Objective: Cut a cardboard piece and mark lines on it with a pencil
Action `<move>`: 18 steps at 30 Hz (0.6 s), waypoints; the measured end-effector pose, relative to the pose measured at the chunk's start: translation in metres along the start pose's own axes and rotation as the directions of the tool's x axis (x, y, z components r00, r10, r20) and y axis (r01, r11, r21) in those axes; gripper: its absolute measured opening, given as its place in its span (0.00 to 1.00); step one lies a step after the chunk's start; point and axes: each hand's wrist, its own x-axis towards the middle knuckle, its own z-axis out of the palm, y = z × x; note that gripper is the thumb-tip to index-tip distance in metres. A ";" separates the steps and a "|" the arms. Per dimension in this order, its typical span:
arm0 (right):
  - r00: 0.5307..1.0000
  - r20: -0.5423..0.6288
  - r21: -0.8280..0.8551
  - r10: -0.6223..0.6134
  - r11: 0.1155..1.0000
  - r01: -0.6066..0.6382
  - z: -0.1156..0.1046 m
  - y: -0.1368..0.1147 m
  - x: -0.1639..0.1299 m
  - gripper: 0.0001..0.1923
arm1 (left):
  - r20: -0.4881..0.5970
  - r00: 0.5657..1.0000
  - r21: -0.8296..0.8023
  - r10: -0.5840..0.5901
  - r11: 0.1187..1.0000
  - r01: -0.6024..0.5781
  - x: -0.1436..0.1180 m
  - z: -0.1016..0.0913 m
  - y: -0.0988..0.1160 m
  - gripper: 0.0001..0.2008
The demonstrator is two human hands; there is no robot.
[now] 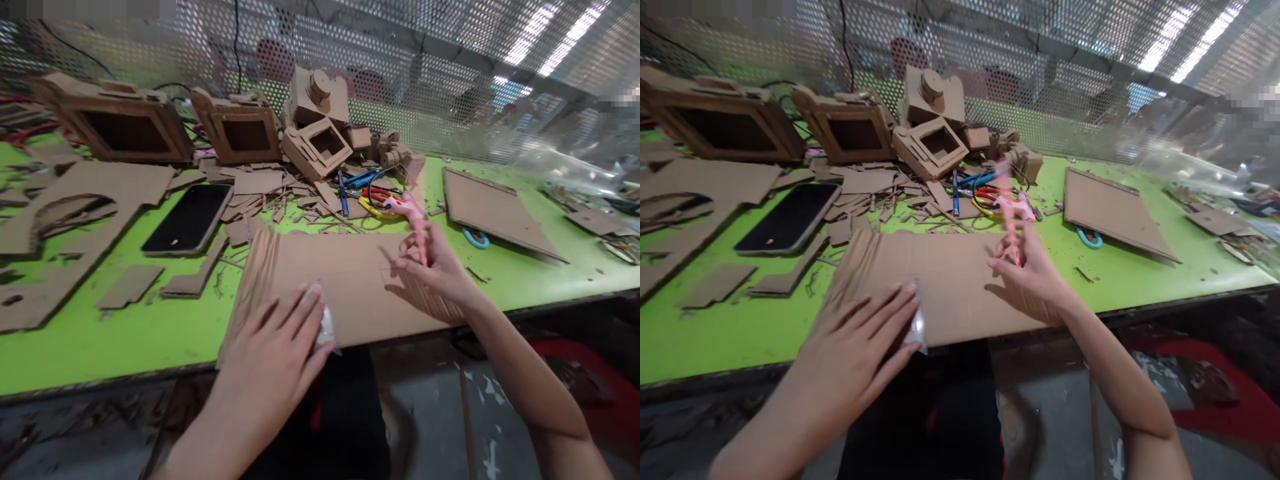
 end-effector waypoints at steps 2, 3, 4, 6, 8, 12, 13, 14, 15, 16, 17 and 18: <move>1.000 -0.017 -0.075 -0.004 0.997 0.003 -0.009 0.001 -0.003 0.25 | -0.002 1.000 0.054 -0.018 0.998 0.018 -0.015 -0.006 -0.016 0.24; 1.000 -0.013 -0.100 -0.005 0.995 0.004 -0.012 0.001 -0.005 0.26 | -0.003 1.000 0.073 -0.023 0.997 0.023 -0.021 -0.008 -0.023 0.24; 1.000 -0.008 -0.102 -0.005 0.995 0.004 -0.015 0.002 -0.007 0.26 | 0.000 1.000 0.084 -0.028 0.996 0.028 -0.026 -0.009 -0.029 0.24; 1.000 -0.008 -0.025 -0.016 1.000 0.015 -0.017 0.004 -0.013 0.30 | 0.003 0.999 0.089 -0.051 0.995 0.051 -0.033 -0.011 -0.035 0.24; 0.997 -0.022 0.107 -0.071 0.992 0.073 -0.017 0.003 -0.018 0.38 | -0.011 0.997 0.083 -0.081 0.993 0.081 -0.034 -0.011 -0.035 0.23; 0.962 -0.261 0.121 -0.084 0.986 0.119 -0.012 -0.012 -0.021 0.24 | -0.040 0.990 0.069 -0.133 0.988 0.136 -0.023 -0.010 -0.023 0.21; 0.957 -0.288 0.071 -0.041 0.995 0.064 -0.010 -0.018 -0.019 0.25 | -0.048 0.988 0.066 -0.146 0.987 0.149 -0.019 -0.010 -0.018 0.20; 0.963 -0.270 0.009 0.004 1.000 -0.001 -0.009 -0.023 -0.015 0.27 | -0.066 0.986 0.061 -0.152 0.986 0.156 -0.013 -0.010 -0.013 0.20; 0.976 -0.211 -0.064 0.043 0.996 -0.057 -0.008 -0.028 -0.011 0.29 | -0.092 0.985 0.050 -0.143 0.988 0.148 -0.008 -0.009 -0.006 0.19; 0.989 -0.121 -0.147 0.079 0.984 -0.097 -0.006 -0.031 -0.005 0.30 | -0.119 0.985 0.032 -0.122 0.991 0.127 -0.002 -0.008 0.001 0.19; 0.995 -0.027 -0.233 0.100 0.967 -0.103 -0.005 -0.033 0.001 0.29 | -0.148 0.985 0.007 -0.089 0.996 0.091 0.003 -0.006 0.009 0.18; 0.993 0.062 -0.315 0.105 0.946 -0.080 -0.003 -0.034 0.006 0.28 | -0.162 0.985 -0.023 -0.055 0.998 0.052 0.008 -0.003 0.016 0.18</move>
